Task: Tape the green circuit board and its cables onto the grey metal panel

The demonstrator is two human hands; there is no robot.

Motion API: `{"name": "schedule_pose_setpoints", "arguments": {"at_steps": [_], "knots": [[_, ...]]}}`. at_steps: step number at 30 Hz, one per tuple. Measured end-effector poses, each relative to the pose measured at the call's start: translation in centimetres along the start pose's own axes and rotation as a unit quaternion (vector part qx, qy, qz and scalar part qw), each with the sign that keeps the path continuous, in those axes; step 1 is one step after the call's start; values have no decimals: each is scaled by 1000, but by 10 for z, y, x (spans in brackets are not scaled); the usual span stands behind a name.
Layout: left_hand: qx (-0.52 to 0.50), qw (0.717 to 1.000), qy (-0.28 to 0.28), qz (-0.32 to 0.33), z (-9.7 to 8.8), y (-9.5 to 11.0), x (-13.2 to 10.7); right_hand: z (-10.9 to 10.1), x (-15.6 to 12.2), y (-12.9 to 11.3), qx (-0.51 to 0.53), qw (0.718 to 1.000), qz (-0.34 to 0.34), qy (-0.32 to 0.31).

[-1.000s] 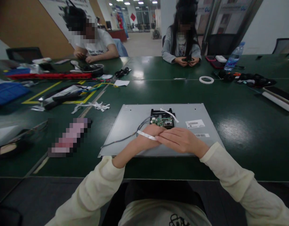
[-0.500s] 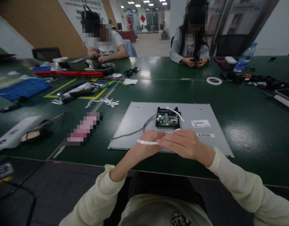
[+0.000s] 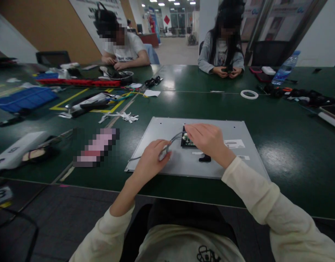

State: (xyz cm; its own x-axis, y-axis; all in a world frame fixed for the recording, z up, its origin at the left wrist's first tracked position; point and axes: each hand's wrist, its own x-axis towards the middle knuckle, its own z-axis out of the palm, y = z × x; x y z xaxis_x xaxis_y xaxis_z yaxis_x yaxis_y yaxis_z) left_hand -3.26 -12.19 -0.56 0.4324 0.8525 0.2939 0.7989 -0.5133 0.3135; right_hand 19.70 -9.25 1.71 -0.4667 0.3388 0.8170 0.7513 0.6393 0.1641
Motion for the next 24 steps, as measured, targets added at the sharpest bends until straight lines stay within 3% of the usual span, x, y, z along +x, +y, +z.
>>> {"name": "schedule_pose_setpoints", "arguments": {"at_steps": [3,8,18,24], "knots": [[12,999,-24,35,9,-8,-3,19,7,-5,-48,996,-15,-74],[25,999,-38,12,16,-14,-7,46,10,-16,-69,979,17,-192],[-11,999,-22,21,19,-21,-6,63,-8,-42,-4,965,-44,-260],[-7,999,-25,23,20,-20,-5,69,-12,-47,16,961,-32,-275]]}}
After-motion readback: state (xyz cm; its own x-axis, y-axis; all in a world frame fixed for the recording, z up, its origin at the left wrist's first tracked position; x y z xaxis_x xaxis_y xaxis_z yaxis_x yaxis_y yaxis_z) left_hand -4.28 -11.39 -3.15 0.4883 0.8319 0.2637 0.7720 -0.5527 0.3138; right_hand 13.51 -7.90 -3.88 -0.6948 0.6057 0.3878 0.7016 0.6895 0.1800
